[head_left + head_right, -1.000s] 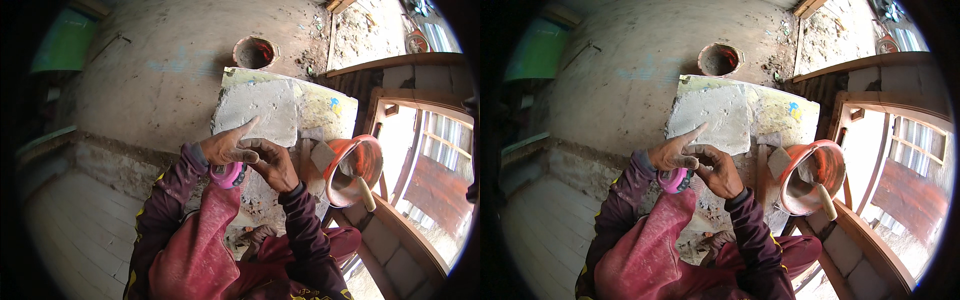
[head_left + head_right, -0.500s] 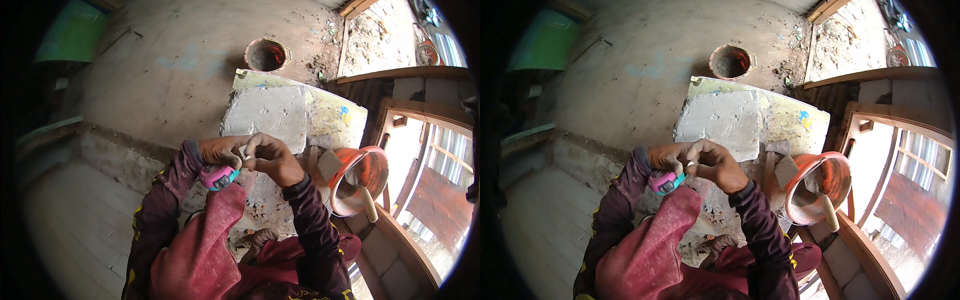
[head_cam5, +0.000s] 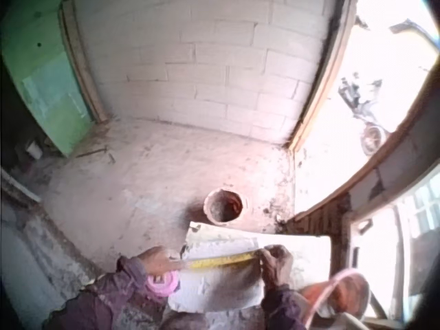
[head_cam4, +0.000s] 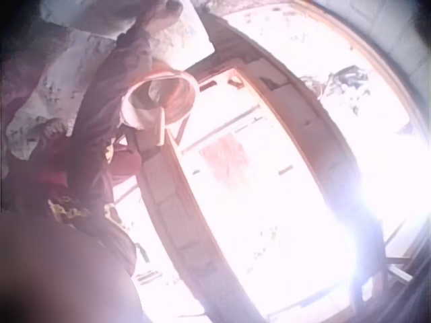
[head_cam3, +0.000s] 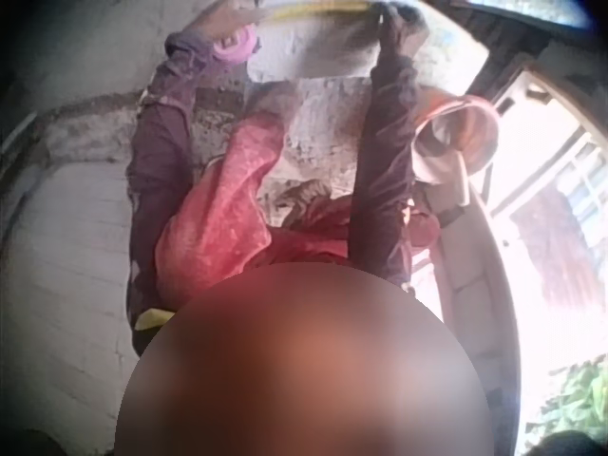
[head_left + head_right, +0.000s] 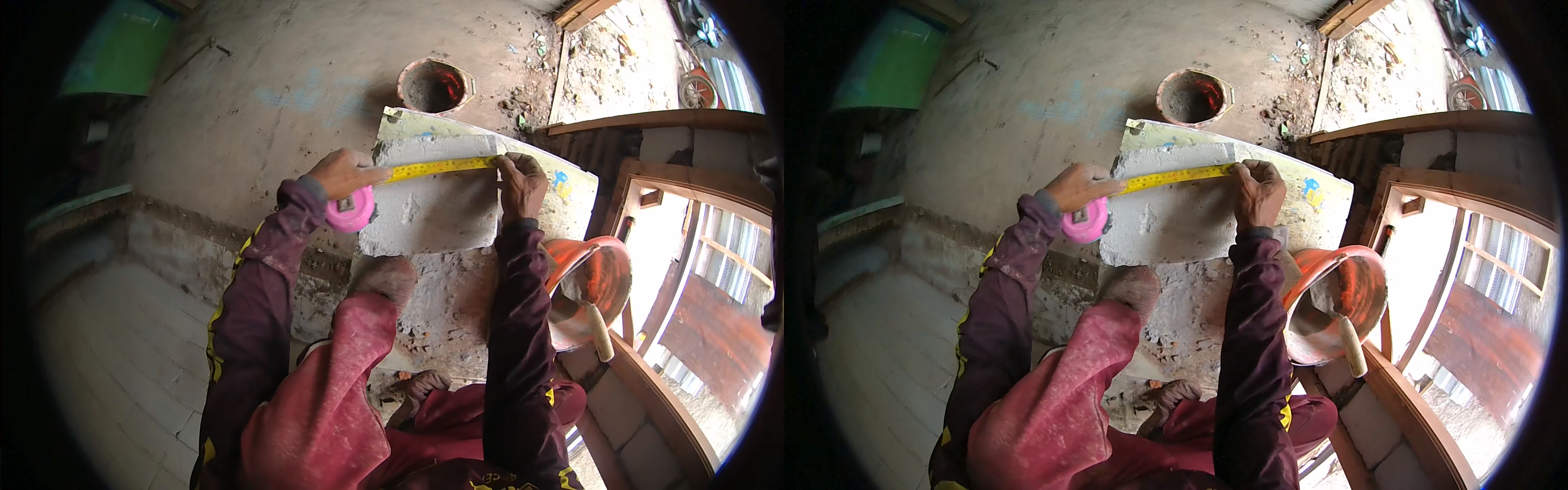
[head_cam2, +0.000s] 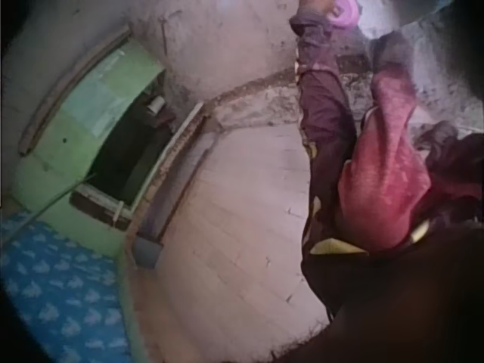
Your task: The person measures a rectangular concrete block with a tape measure, then uses a hand saw to cut it. After sawing, they use a hammer to break the block along the cut line. The person then picks up a piece of wood and places it outside the window frame.
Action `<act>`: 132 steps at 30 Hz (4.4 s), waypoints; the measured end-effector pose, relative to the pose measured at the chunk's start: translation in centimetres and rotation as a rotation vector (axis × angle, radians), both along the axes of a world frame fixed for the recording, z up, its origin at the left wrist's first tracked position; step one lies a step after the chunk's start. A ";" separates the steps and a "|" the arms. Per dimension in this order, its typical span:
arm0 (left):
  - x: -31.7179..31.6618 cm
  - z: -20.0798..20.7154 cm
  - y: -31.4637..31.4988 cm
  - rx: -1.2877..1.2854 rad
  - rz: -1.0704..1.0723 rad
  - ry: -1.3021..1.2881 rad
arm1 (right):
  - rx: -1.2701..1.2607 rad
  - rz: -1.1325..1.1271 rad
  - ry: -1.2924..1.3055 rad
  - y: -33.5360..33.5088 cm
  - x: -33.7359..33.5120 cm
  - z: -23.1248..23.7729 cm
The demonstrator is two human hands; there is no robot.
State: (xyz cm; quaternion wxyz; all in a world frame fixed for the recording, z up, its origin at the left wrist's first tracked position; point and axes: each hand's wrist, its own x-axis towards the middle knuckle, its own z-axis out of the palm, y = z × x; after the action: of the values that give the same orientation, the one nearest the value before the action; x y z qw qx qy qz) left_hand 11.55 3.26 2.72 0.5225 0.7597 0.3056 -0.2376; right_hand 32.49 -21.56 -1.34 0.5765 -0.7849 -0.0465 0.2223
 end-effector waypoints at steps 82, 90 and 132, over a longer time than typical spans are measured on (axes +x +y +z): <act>-2.6 1.2 0.9 0.064 -0.102 -0.043 | -0.051 0.026 -0.360 -1.1 -6.6 1.8; -4.8 0.8 0.1 -0.060 -0.101 -0.022 | -0.114 0.155 -0.540 -2.5 -8.5 2.4; 6.2 3.6 -2.3 0.195 0.115 -0.502 | -0.431 1.344 -0.890 -0.2 10.0 8.4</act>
State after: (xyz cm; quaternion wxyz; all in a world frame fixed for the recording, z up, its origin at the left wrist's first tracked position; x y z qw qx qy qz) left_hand 17.74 0.98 6.35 0.5192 0.8228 0.2305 0.0187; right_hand 42.49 -21.77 7.06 0.0858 -0.6976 -0.6849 0.1921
